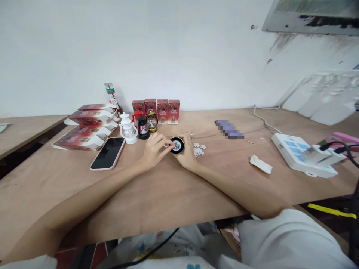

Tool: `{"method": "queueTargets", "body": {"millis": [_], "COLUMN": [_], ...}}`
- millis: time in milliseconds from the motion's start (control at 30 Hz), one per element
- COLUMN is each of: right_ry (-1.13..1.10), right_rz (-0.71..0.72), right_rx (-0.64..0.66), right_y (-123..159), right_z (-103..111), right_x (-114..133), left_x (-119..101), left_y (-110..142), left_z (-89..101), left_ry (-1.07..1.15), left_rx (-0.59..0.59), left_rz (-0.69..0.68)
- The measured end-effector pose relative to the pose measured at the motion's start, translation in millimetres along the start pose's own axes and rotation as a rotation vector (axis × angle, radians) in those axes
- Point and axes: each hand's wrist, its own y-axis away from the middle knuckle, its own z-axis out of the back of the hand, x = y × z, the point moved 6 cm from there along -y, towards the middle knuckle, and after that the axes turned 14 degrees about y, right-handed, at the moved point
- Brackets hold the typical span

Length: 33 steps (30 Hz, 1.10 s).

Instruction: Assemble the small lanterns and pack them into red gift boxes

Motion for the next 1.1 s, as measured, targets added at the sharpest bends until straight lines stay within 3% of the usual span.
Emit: {"method": "queueTargets", "body": {"millis": [300, 500, 733, 933, 1100], "right_ry": [0.020, 0.005, 0.011, 0.070, 0.132], "right_rz": [-0.013, -0.037, -0.051, -0.062, -0.037], "right_rx": [0.006, 0.014, 0.015, -0.001, -0.073], "right_y": [-1, -1, -2, 0, -10], "right_z": [0, -1, 1, 0, 6], "right_x": [1, -2, -4, -4, -14], "left_x": [-1, -5, -19, -8, -12], "left_y": [1, 0, 4, 5, 10], "left_z": [-1.7, -0.6, -2.7, -10.6, -15.5], "left_ry": [-0.048, -0.131, -0.339, -0.386, -0.394], "left_rx": [-0.032, 0.030, 0.018, 0.117, 0.151], "left_rz": [-0.049, -0.119, -0.351, -0.208, -0.244]}}
